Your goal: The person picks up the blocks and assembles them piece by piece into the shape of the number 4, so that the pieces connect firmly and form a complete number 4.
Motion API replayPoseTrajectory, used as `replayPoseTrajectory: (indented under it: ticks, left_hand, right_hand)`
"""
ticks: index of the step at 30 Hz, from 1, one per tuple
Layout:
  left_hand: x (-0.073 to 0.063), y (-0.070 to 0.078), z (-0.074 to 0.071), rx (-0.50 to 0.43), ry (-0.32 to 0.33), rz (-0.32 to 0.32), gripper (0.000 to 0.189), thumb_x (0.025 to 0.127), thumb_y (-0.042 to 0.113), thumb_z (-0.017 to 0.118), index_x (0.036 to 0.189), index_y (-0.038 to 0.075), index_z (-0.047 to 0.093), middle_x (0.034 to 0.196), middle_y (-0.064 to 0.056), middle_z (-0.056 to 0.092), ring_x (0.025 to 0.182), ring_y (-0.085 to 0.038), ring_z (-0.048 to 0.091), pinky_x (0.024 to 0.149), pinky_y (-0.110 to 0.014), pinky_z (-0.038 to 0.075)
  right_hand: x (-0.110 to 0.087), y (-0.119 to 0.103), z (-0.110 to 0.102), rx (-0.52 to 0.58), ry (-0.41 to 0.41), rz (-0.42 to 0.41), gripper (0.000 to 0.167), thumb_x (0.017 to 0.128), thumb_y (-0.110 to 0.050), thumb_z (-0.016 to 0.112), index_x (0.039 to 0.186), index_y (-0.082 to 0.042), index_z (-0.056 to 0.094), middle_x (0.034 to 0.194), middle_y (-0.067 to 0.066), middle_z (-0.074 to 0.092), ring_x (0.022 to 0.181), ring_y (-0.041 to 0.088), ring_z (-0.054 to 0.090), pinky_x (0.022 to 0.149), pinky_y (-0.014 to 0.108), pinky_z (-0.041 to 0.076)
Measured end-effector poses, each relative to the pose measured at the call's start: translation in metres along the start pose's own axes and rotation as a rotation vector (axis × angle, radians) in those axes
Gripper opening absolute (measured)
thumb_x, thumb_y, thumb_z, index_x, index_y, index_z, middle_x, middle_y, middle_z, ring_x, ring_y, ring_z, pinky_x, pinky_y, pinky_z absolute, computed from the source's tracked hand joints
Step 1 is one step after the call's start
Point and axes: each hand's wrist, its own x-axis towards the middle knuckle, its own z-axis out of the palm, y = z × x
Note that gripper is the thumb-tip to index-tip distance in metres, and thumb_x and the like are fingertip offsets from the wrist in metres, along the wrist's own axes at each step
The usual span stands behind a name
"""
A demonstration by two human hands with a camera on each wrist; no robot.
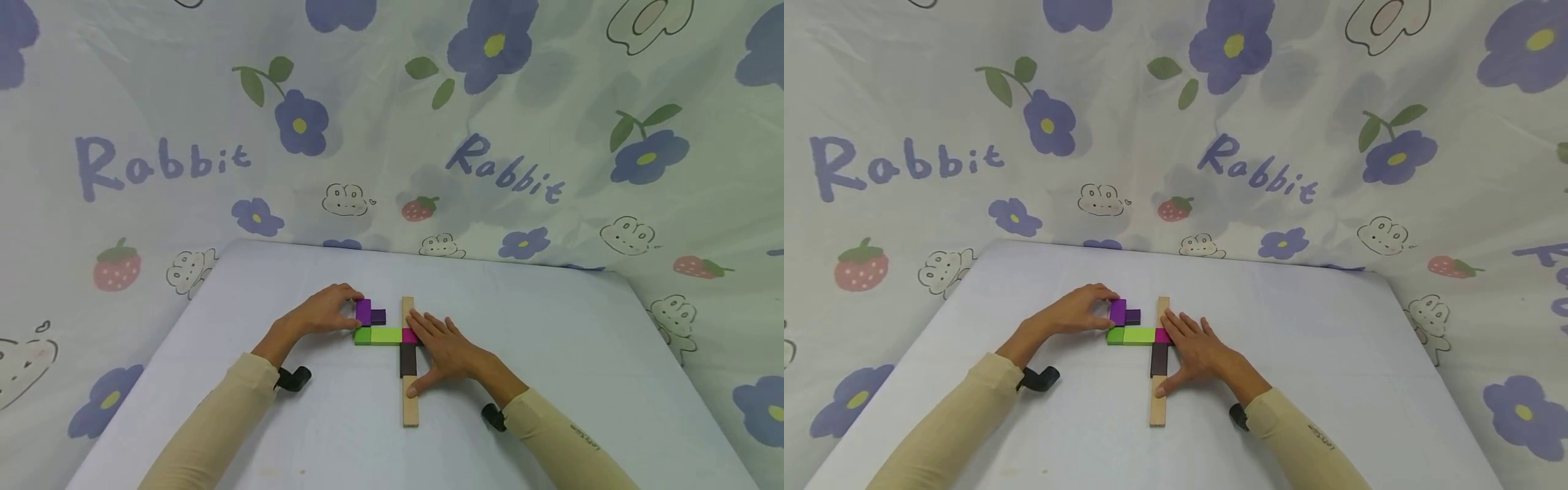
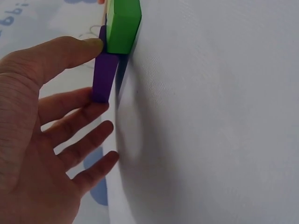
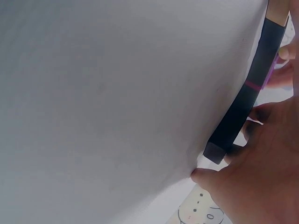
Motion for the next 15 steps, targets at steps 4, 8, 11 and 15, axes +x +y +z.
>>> replayPoseTrajectory:
  ticks: [4,8,11,15]
  left_hand:
    - [0.0012,0.0011,-0.0006,0.008,-0.006,-0.001,0.06,0.086,0.031,0.077,0.136,0.002,0.061,0.13,-0.013,0.062,0.123,-0.031,0.055,0.108,-0.05,0.042]
    - [0.0026,-0.0001,0.0014,0.006,-0.01,0.002,0.06,0.085,0.031,0.077,0.136,0.001,0.062,0.131,-0.014,0.062,0.124,-0.032,0.055,0.108,-0.05,0.042]
    - [0.0034,-0.001,0.0028,0.0,-0.009,-0.002,0.061,0.085,0.032,0.077,0.135,0.002,0.062,0.132,-0.013,0.062,0.125,-0.032,0.054,0.108,-0.05,0.042]
    - [0.0045,-0.0003,0.0027,-0.003,-0.013,-0.014,0.062,0.085,0.033,0.077,0.136,0.003,0.062,0.133,-0.013,0.061,0.126,-0.032,0.054,0.109,-0.05,0.041]
  right_hand:
    - [0.0,0.0007,-0.0013,0.009,0.0,-0.001,0.138,0.062,-0.079,0.078,0.164,-0.016,0.01,0.17,0.003,0.005,0.155,0.029,0.007,0.121,0.06,0.005]
    - [0.0002,0.0014,-0.002,0.014,-0.005,-0.003,0.139,0.061,-0.079,0.079,0.164,-0.016,0.01,0.17,0.003,0.005,0.155,0.029,0.007,0.12,0.06,0.006]
    - [0.0003,0.0021,-0.0023,0.009,-0.007,-0.005,0.139,0.061,-0.08,0.078,0.164,-0.015,0.01,0.17,0.003,0.005,0.155,0.029,0.008,0.12,0.061,0.006]
    - [0.0011,0.0037,-0.0029,0.003,-0.005,-0.01,0.139,0.061,-0.08,0.078,0.164,-0.016,0.01,0.17,0.003,0.005,0.155,0.03,0.008,0.12,0.061,0.006]
